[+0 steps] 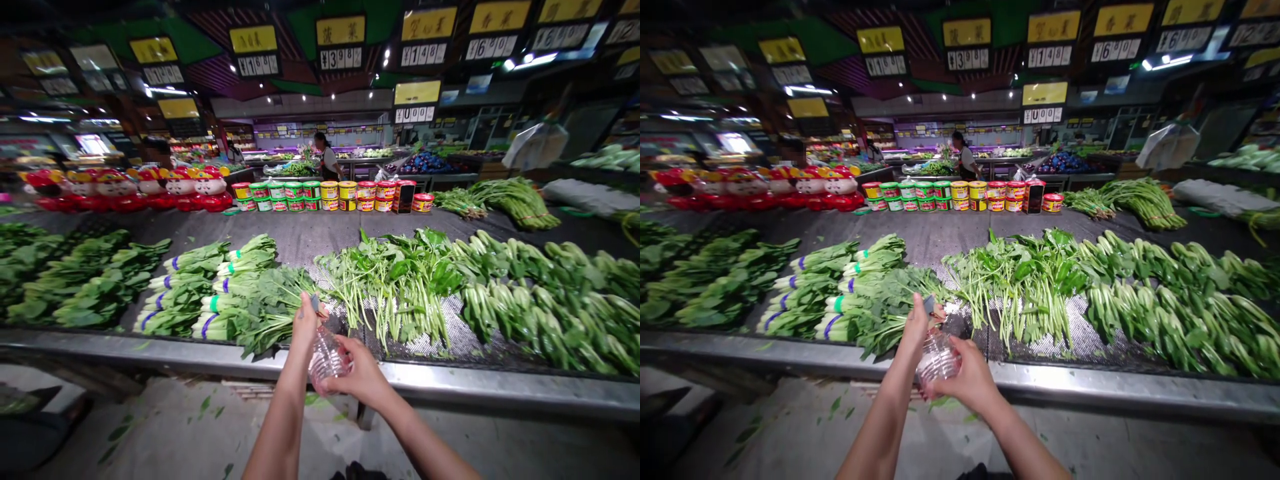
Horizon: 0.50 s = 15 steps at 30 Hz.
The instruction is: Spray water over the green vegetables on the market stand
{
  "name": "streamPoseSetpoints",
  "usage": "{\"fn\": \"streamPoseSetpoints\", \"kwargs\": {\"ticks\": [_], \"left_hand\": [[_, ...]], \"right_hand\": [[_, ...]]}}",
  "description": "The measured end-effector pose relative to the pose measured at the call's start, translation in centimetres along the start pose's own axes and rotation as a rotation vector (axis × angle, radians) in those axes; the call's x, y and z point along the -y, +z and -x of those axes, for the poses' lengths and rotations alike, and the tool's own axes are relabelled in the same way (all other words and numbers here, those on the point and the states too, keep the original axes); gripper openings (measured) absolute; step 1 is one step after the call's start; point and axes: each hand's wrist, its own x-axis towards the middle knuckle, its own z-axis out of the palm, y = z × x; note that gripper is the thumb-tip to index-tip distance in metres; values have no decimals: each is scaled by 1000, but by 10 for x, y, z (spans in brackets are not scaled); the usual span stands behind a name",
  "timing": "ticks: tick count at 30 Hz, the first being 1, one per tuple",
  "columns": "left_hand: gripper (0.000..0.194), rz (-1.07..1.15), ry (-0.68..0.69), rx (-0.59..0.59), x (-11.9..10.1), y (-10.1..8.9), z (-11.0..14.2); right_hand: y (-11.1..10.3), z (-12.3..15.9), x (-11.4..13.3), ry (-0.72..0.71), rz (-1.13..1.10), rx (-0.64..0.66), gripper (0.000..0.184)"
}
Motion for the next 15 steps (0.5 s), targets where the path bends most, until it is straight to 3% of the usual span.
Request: {"fn": "streamPoseSetpoints", "kwargs": {"ticks": [9,15], "left_hand": [[72,-293,106,54,16,-6,-10],[72,-367,119,101,19,-8,-9]], "right_hand": [[13,-8,-18,109,-135,77,82],[16,-10,-27,91,-185,104,77]]}}
